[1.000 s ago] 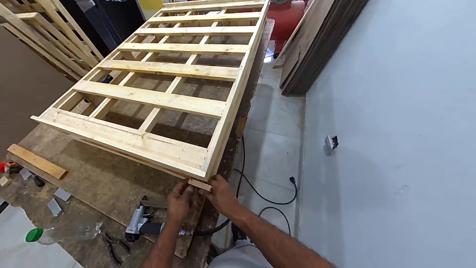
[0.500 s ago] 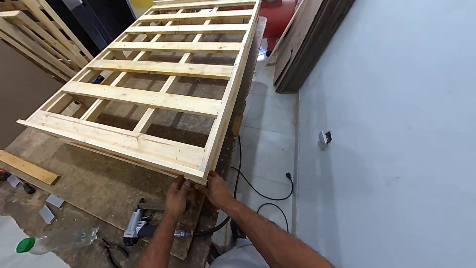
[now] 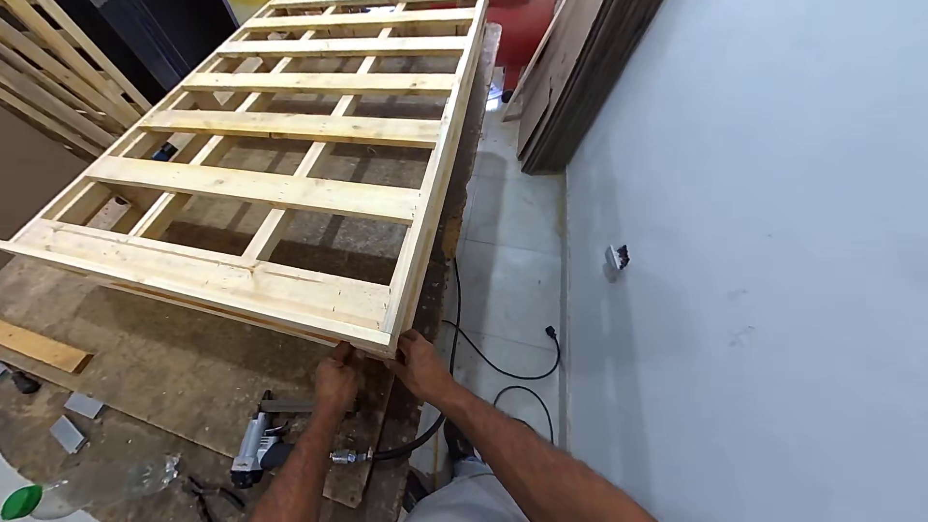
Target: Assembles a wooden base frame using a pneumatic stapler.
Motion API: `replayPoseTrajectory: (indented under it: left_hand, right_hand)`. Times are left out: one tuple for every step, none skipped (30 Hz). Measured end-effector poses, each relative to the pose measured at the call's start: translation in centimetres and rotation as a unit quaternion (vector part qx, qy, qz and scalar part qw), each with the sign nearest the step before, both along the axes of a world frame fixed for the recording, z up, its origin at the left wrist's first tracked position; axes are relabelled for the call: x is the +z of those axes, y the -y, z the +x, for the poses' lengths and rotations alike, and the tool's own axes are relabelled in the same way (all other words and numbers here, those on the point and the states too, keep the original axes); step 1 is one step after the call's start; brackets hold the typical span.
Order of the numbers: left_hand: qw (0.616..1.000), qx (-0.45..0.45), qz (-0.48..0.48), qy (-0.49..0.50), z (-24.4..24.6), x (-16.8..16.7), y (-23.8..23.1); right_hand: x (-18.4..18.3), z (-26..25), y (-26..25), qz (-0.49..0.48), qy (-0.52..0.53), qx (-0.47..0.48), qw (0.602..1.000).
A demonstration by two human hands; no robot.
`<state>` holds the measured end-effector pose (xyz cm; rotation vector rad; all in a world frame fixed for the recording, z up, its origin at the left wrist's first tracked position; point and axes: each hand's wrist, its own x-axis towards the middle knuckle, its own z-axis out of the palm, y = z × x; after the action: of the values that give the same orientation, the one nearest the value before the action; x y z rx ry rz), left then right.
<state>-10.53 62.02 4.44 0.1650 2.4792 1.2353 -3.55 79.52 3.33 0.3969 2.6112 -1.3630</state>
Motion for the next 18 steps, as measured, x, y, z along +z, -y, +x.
replayPoseTrajectory:
  left_hand:
    - [1.0, -0.003, -0.022, -0.008, 0.2, 0.4, -0.3]
    - [0.999, -0.005, -0.042, -0.014, 0.3, 0.8, -0.5]
    - [0.998, -0.006, -0.063, -0.022, 0.5, 1.0, -0.7]
    - [0.997, -0.008, -0.078, -0.028, 0.5, 1.2, -0.8]
    - [0.996, -0.007, -0.084, -0.034, 0.5, 1.2, -0.9]
    - [0.996, -0.005, -0.082, -0.039, 0.6, 1.1, -0.9]
    - [0.996, -0.001, -0.074, -0.041, 0.6, 0.8, -0.8]
    - [0.997, 0.002, -0.067, -0.042, 0.6, 0.6, -0.6]
    - [0.997, 0.004, -0.061, -0.041, 0.6, 0.4, -0.6]
    - [0.998, 0.006, -0.056, -0.041, 0.5, 0.2, -0.5]
    - [0.998, 0.008, -0.054, -0.041, 0.5, 0.2, -0.5]
    - [0.998, 0.009, -0.057, -0.04, 0.5, 0.2, -0.6]
    - [0.997, 0.01, -0.062, -0.04, 0.5, 0.2, -0.6]
    - [0.997, 0.011, -0.067, -0.036, 0.5, 0.4, -0.7]
    - [0.997, 0.011, -0.072, -0.032, 0.5, 0.5, -0.8]
    - [0.997, 0.01, -0.074, -0.033, 0.5, 0.5, -0.8]
    - [0.997, 0.01, -0.074, -0.036, 0.5, 0.4, -0.8]
    - [0.996, 0.008, -0.075, -0.038, 0.5, 0.4, -0.8]
  right_hand:
    - [-0.1, 0.2, 0.0, 0.004, 0.006, -0.008, 1.0]
    - [-0.2, 0.4, 0.1, 0.006, 0.006, -0.017, 1.0]
    - [-0.4, 0.6, 0.1, 0.003, 0.003, -0.027, 1.0]
    - [-0.5, 0.7, 0.1, 0.0, 0.0, -0.034, 0.999]
    - [-0.4, 0.8, 0.1, -0.001, 0.002, -0.036, 0.999]
    - [-0.3, 0.7, 0.0, 0.002, 0.007, -0.033, 0.999]
    - [-0.1, 0.7, 0.0, 0.005, 0.017, -0.026, 1.0]
    - [0.1, 0.6, -0.1, 0.008, 0.022, -0.022, 1.0]
    - [0.2, 0.5, -0.2, 0.011, 0.022, -0.018, 1.0]
    - [0.2, 0.4, -0.3, 0.015, 0.022, -0.014, 1.0]
    - [0.1, 0.3, -0.4, 0.016, 0.021, -0.013, 1.0]
    - [0.0, 0.2, -0.4, 0.018, 0.021, -0.011, 1.0]
    - [-0.1, 0.2, -0.4, 0.022, 0.023, -0.008, 0.999]
    - [-0.2, 0.1, -0.4, 0.025, 0.025, -0.005, 0.999]
    - [-0.3, 0.1, -0.3, 0.028, 0.026, -0.003, 0.999]
    - [-0.3, 0.2, -0.3, 0.031, 0.023, -0.001, 0.999]
    - [-0.4, 0.2, -0.3, 0.034, 0.018, 0.001, 0.999]
    - [-0.4, 0.2, -0.3, 0.037, 0.016, 0.0, 0.999]
